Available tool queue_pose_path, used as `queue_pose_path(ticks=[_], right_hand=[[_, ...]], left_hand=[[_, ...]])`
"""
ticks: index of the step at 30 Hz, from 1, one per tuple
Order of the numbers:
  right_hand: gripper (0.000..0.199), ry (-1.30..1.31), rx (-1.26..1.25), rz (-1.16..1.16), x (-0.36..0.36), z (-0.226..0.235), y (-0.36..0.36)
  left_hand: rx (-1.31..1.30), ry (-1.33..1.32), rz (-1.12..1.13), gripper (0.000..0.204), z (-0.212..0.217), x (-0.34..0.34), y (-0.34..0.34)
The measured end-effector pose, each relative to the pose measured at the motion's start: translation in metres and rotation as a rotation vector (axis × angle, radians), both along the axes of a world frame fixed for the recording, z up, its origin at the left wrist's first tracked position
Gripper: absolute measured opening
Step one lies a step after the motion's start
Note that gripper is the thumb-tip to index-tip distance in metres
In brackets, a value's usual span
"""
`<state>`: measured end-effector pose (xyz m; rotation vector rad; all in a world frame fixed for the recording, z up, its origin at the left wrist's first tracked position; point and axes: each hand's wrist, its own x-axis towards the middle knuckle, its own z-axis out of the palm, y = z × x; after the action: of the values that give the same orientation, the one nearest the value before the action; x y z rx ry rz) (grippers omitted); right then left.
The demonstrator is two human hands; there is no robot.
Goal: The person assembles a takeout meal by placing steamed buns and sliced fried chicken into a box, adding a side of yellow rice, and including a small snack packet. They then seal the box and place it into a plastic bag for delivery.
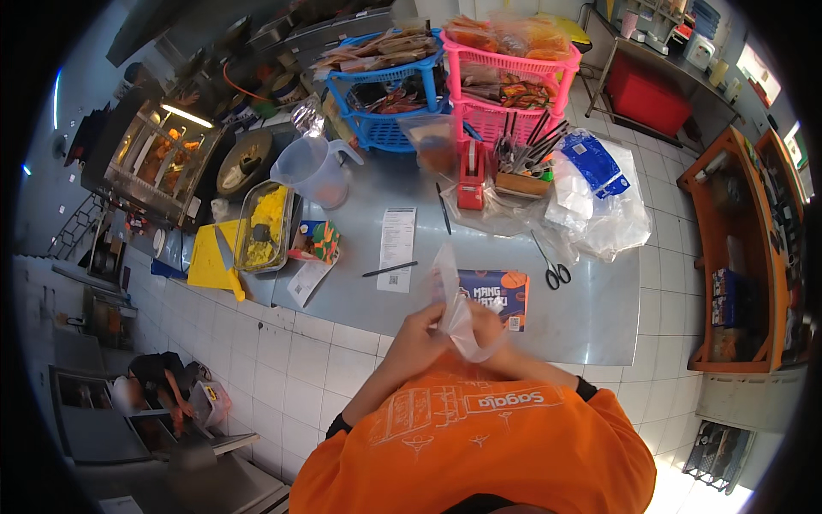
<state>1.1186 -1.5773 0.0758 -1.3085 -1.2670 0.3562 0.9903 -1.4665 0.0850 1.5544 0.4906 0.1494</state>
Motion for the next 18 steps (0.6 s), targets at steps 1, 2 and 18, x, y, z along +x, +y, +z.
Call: queue_pose_path(ticks=[1, 2, 18], right_hand=[[0.017, 0.028, -0.108, 0.011, 0.005, -0.002, 0.001], [0.019, 0.057, -0.174, 0.036, 0.015, -0.005, -0.004], [0.064, -0.358, -0.332, -0.289, 0.051, 0.026, -0.022]], left_hand=[[-0.128, -0.039, 0.037, 0.039, -0.002, 0.000, 0.005], [-0.255, -0.110, 0.056, 0.039, -0.004, 0.000, 0.011], [0.501, -0.194, 0.091, 0.025, 0.002, 0.018, 0.058]])
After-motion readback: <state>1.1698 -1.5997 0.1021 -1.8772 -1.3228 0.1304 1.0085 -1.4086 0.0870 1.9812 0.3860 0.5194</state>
